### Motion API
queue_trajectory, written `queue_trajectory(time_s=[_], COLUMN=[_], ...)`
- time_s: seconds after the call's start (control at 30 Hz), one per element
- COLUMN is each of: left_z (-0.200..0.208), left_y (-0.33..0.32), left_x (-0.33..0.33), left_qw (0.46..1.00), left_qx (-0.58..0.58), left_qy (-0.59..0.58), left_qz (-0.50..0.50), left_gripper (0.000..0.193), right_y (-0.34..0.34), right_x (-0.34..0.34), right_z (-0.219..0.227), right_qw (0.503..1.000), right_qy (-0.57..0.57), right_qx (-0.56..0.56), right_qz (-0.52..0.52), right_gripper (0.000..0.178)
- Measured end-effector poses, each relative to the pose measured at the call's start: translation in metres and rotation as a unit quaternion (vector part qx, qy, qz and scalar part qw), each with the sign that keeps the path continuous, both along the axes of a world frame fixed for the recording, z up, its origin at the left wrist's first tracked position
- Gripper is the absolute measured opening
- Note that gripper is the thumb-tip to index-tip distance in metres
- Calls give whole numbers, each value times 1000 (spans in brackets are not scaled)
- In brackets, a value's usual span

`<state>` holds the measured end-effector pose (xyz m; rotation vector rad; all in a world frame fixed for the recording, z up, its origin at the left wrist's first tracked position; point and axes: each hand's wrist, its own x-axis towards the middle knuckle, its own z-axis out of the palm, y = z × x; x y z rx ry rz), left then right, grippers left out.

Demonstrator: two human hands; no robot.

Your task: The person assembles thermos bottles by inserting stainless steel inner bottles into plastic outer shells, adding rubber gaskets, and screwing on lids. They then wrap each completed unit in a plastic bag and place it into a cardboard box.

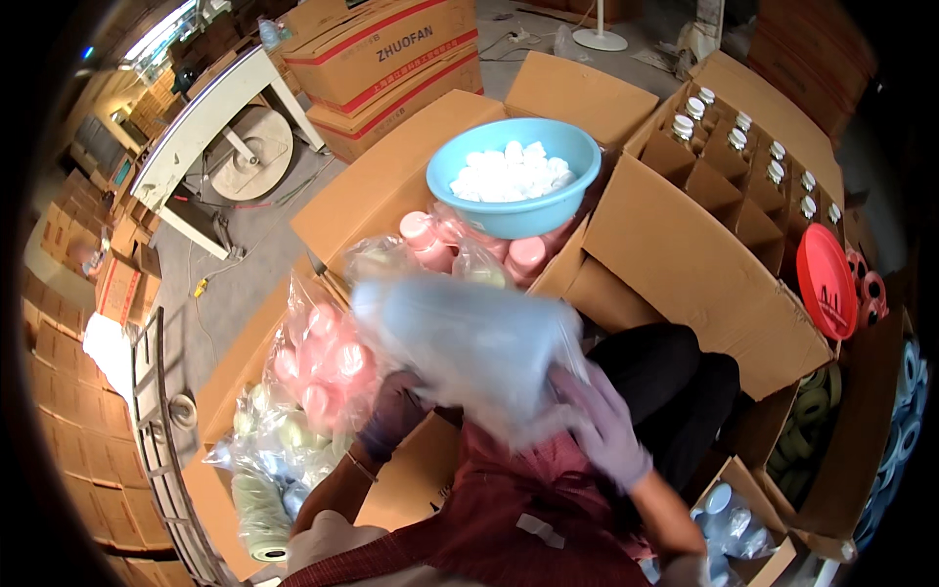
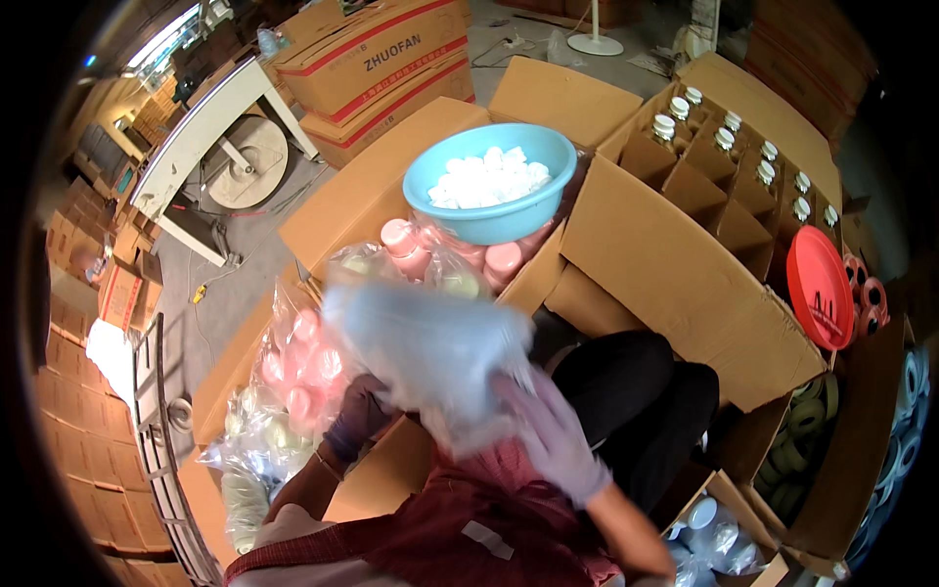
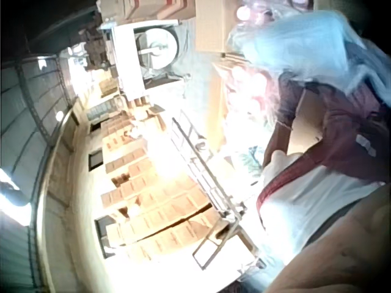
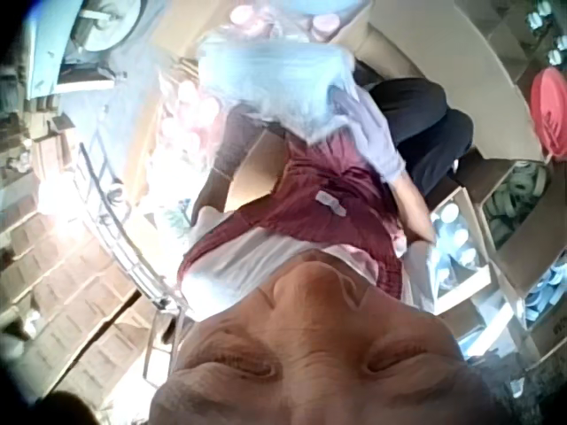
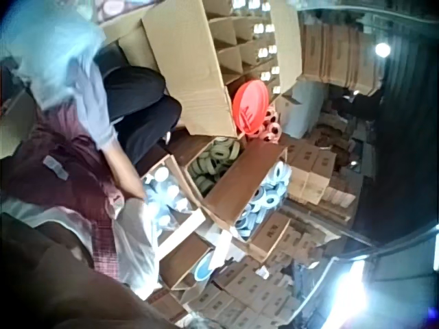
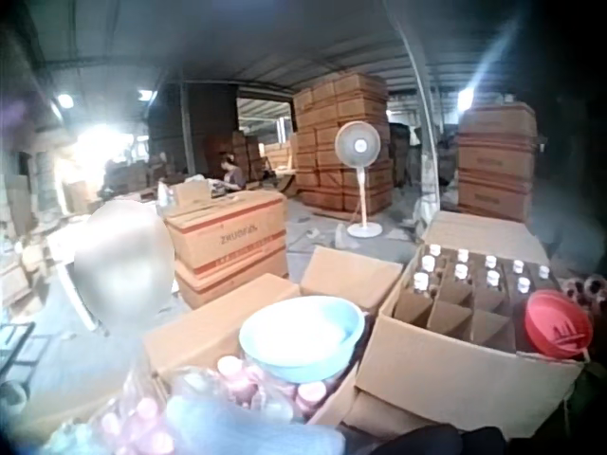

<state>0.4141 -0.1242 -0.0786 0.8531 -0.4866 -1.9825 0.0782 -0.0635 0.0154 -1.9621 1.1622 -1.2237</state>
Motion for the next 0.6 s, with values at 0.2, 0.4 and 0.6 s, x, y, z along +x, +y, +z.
queue_trajectory(time_s=[0.2, 0.4, 0.6], left_z=[-7, -142, -196], left_y=[-102, -172, -195], left_x=[8, 7, -26], left_qw=[887, 585, 628], left_qx=[-191, -340, -294], left_qy=[-383, -727, -718], left_qz=[173, 117, -64], left_gripper=[31, 22, 30], right_y=[-219, -328, -337], right_x=[-16, -33, -15], right_z=[-34, -59, -44], right_qw=[929, 814, 807], right_qy=[334, 570, 590], right_qx=[-71, -1, -18], right_qz=[-141, -114, -5], right_gripper=[80, 68, 27])
